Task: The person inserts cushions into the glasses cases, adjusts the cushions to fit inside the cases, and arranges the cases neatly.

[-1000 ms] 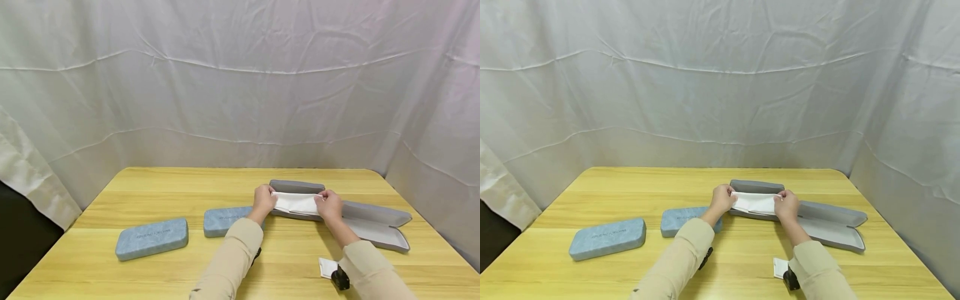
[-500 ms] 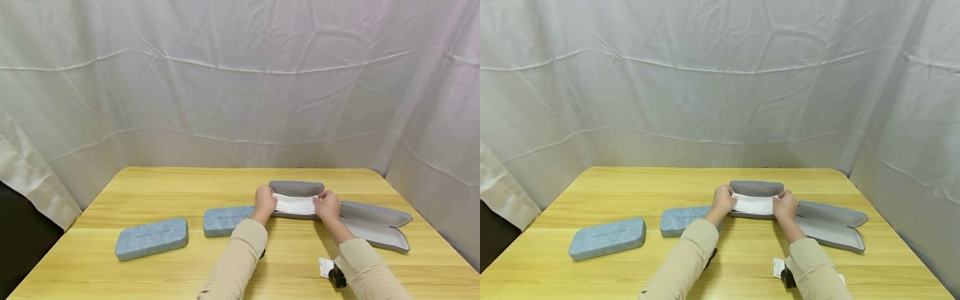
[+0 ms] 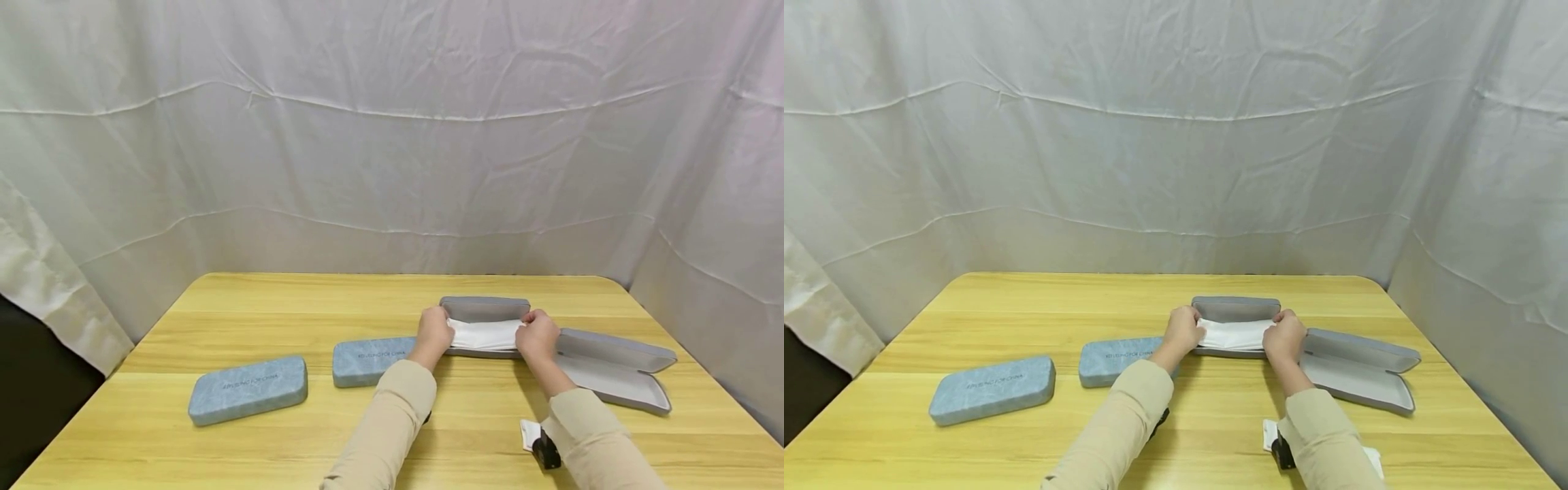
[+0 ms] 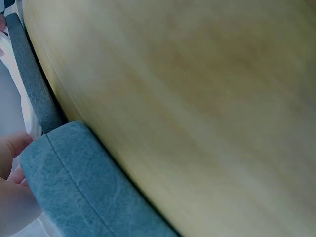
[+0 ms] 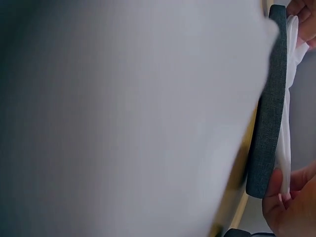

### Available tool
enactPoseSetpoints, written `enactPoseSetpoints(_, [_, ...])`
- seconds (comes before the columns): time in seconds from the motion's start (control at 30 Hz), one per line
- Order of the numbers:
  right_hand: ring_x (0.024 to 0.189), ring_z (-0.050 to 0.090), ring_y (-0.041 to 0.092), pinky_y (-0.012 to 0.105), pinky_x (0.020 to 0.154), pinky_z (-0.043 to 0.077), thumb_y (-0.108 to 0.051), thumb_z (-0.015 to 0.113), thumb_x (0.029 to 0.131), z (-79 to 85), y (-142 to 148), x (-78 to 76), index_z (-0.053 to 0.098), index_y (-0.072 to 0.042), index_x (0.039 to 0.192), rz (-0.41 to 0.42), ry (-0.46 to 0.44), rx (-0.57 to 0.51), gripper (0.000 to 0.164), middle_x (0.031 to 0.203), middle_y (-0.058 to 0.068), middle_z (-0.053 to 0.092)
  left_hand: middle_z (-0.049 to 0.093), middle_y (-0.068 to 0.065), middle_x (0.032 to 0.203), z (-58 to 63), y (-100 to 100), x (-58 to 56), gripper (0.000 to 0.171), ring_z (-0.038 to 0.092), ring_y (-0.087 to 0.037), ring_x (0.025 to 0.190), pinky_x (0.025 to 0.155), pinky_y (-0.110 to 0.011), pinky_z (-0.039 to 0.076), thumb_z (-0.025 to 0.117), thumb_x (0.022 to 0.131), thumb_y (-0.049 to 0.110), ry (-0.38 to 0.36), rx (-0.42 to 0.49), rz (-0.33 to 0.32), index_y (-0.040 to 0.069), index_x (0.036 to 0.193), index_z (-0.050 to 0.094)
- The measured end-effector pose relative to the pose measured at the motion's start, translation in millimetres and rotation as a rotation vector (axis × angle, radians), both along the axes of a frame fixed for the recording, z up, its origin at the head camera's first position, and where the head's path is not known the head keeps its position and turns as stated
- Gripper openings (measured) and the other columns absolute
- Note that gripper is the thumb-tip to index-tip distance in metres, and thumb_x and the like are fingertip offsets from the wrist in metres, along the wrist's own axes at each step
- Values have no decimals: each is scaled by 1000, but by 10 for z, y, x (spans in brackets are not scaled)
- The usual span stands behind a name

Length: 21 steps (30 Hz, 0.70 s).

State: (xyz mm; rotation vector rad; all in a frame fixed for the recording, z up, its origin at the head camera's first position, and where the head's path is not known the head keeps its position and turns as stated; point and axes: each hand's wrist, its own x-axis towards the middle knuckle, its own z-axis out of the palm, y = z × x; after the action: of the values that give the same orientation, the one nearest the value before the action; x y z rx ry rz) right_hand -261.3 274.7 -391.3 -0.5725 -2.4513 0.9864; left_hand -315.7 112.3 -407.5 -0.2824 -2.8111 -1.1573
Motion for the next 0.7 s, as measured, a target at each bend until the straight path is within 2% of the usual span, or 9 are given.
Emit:
enactPoseSetpoints(0.03, [82,54,37,42,65,44,5,43,77,1,-1,0,57,6,89,-8,-8,-3,18,86,24,59,68,-16,87,37,-4,32,8,65,-25,81,70,-32,54,59,77,-6,-5,-17,-6,-5,80,66])
enactPoseSetpoints(0.07, [83,54,37,43,66,45,5,44,78,2,-2,0,56,6,88,-12,-14,-3,17,87,24,59,67,-18,89,159,-16,117,7,65,-27,84,73,-34,54,58,79,-7,-42,-39,-11,-6,81,65])
enactPoseSetpoints(0.2, [87,52,41,47,70,44,7,43,76,-1,-4,-5,55,7,87,-8,-21,-7,16,90,27,58,67,-18,93,241,-24,223,8,66,-26,89,76,-32,54,58,83,-3,-24,-123,-16,-5,86,65])
enactPoseSetpoints(0.33, [89,51,42,48,71,44,8,43,75,2,-13,-5,54,7,86,-7,-31,-6,16,90,28,58,68,-18,95,246,-32,262,9,66,-26,91,77,-31,54,60,84,-2,2,-169,-34,-5,90,65])
enactPoseSetpoints(0.5, [86,51,41,44,65,45,6,44,78,37,-25,4,53,6,83,9,-91,33,10,84,24,58,69,-16,90,218,-46,258,9,67,-25,86,73,-29,55,67,81,3,80,-284,-56,-2,88,66])
enactPoseSetpoints(0.7, [85,54,40,43,67,47,4,48,78,119,-12,10,51,7,86,79,-209,141,10,87,25,58,68,-14,92,231,-58,261,17,66,-23,87,73,-27,55,72,80,11,77,-346,-73,-1,92,67])
